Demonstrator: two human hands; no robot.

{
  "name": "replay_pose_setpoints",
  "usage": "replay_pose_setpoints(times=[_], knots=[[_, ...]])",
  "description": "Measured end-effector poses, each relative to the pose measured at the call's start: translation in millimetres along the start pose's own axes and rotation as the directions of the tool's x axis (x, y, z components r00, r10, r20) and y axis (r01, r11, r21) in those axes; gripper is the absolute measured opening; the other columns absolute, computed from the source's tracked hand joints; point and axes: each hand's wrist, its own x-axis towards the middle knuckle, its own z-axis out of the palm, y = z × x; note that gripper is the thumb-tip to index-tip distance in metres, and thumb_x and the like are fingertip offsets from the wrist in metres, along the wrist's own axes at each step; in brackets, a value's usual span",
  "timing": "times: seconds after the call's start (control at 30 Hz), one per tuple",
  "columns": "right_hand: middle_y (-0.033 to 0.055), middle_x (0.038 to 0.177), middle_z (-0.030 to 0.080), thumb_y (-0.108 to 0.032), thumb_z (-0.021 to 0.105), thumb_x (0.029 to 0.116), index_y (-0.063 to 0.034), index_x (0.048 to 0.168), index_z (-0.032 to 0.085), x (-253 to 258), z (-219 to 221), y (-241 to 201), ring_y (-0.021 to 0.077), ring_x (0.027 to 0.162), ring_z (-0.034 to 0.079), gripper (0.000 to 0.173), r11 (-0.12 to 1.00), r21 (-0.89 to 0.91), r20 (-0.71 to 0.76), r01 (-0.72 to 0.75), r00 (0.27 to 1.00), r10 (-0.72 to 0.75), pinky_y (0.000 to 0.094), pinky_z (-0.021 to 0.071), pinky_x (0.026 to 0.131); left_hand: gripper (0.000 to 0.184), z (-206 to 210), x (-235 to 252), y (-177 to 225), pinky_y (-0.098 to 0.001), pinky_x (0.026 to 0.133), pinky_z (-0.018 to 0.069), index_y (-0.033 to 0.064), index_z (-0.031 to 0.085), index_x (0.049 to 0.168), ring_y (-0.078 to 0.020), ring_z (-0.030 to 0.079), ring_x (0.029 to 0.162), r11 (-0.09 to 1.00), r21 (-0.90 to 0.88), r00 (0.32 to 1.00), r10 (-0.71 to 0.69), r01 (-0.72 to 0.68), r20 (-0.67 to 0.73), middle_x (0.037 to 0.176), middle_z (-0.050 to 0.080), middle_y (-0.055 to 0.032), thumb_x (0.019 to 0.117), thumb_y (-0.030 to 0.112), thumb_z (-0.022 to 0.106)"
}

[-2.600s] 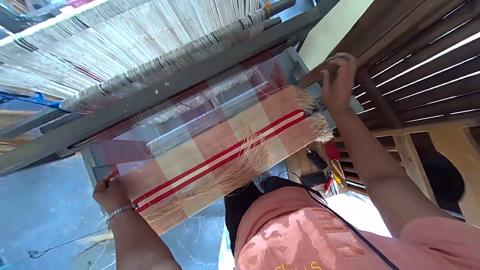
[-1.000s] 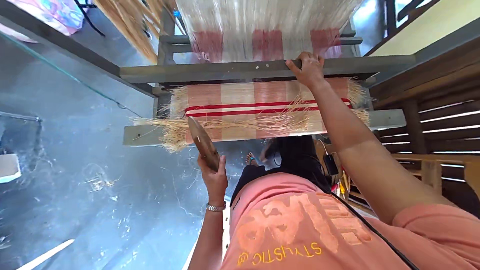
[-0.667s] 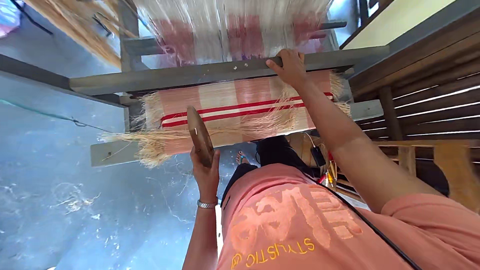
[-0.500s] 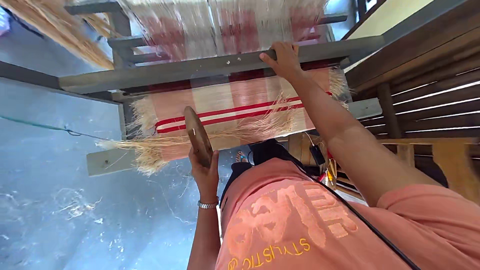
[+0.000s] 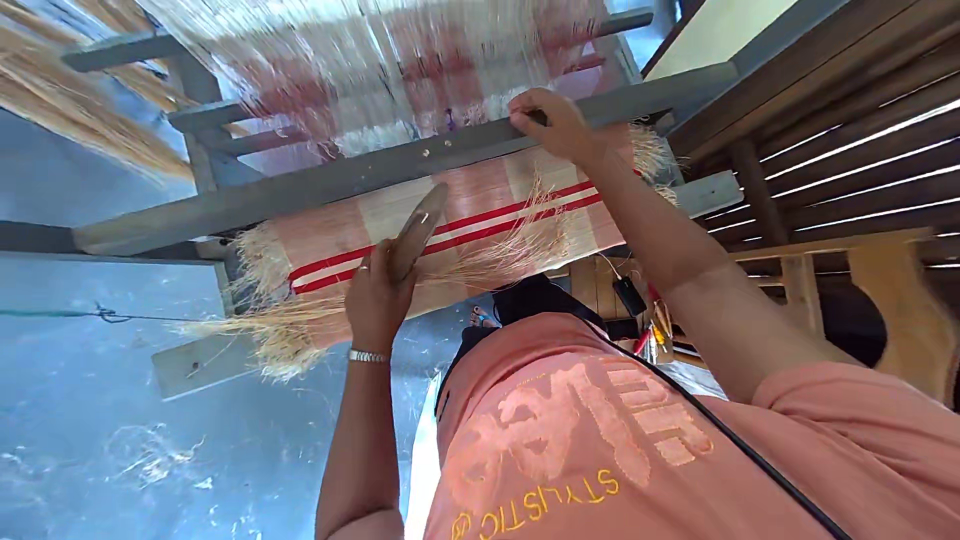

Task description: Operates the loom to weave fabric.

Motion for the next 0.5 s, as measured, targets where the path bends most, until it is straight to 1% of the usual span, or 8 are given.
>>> replay_pose_setpoints(times=[0.07,0.13,0.17,0.2,0.3,0.37,0.4,0.5], knots=[[0.0123,0.119,0.071,-0.029,0.056,0.1057,-0.0008,0.121,0.067,-28,-9,0,0.0184,0.113,0.068,0.034,0.99,0.136,-0.212,-0.019,0.976,0.048,0.0386,0.0556,0.102,0.059,-1,26,-6,-0.071,0.086,0.0491,0.0148,0.056,0.142,-0.0516,0.06,0.112,0.994,0.078,0.996,0.084,-0.082,-0.026,0.128,0.062,-0.0264,0.0899,0.032,0.078],[0.0129,0.102,0.07,-0.03,0.055,0.106,0.0018,0.11,0.067,-62,-5,7,0.0181,0.094,0.069,0.034,0.974,0.2,-0.356,-0.107,0.918,0.174,0.0379,0.0584,0.086,0.056,3,47,-12,-0.0711,0.087,0.0475,0.0171,0.059,0.14,-0.053,0.057,0.113,0.989,0.091,0.991,0.123,-0.117,-0.058,0.13,0.059,-0.0272,0.0899,0.032,0.079],[0.0141,0.098,0.069,-0.031,0.055,0.1055,0.0024,0.108,0.067,-75,1,14,0.0195,0.088,0.068,0.036,0.96,0.208,-0.347,-0.189,0.903,0.253,0.0393,0.0576,0.082,0.055,7,56,-15,-0.0703,0.086,0.0469,0.0191,0.059,0.141,-0.0526,0.056,0.113,0.988,0.099,0.989,0.125,-0.118,-0.077,0.13,0.058,-0.0269,0.0907,0.033,0.078],[0.0162,0.101,0.07,-0.032,0.057,0.1043,0.0024,0.11,0.068,-85,8,22,0.0226,0.09,0.068,0.036,0.938,0.208,-0.291,-0.277,0.898,0.329,0.0418,0.0577,0.084,0.054,11,62,-16,-0.0694,0.086,0.0462,0.0207,0.059,0.141,-0.0519,0.055,0.114,0.988,0.111,0.988,0.117,-0.105,-0.106,0.131,0.057,-0.0263,0.0917,0.035,0.076],[0.0181,0.121,0.067,-0.037,0.065,0.0998,-0.004,0.119,0.071,-92,36,44,0.0277,0.108,0.066,0.039,0.866,0.224,-0.117,-0.447,0.87,0.479,0.045,0.0547,0.096,0.052,23,65,-12,-0.0693,0.097,0.0417,0.0156,0.059,0.14,-0.0509,0.05,0.125,0.993,0.114,0.965,0.062,-0.034,-0.255,0.137,0.054,-0.0255,0.0951,0.039,0.071],[0.0167,0.122,0.067,-0.041,0.068,0.0977,-0.0075,0.119,0.073,-87,50,47,0.0274,0.11,0.066,0.039,0.856,0.242,-0.105,-0.456,0.865,0.49,0.0447,0.0541,0.097,0.051,32,48,-2,-0.0671,0.108,0.0352,0.0107,0.055,0.143,-0.0479,0.043,0.136,0.993,0.114,0.946,0.052,-0.016,-0.321,0.145,0.05,-0.0242,0.1003,0.038,0.062],[0.0158,0.121,0.068,-0.041,0.07,0.0965,-0.0089,0.117,0.075,-83,55,47,0.0269,0.11,0.066,0.038,0.859,0.251,-0.117,-0.447,0.866,0.485,0.0445,0.0546,0.097,0.048,38,36,2,-0.0678,0.109,0.0346,0.0069,0.056,0.14,-0.0487,0.045,0.135,0.994,0.106,0.941,0.068,-0.035,-0.331,0.144,0.052,-0.0258,0.102,0.036,0.058],[0.0122,0.118,0.069,-0.034,0.075,0.0937,-0.0108,0.111,0.076,-75,60,45,0.0248,0.108,0.066,0.029,0.831,0.313,-0.118,-0.459,0.85,0.514,0.0469,0.0546,0.095,0.037,63,-1,-2,-0.0645,0.102,0.04,0.0134,0.066,0.131,-0.0438,0.054,0.124,0.983,0.114,0.938,0.17,-0.141,-0.302,0.131,0.062,-0.0201,0.1037,0.037,0.056]])
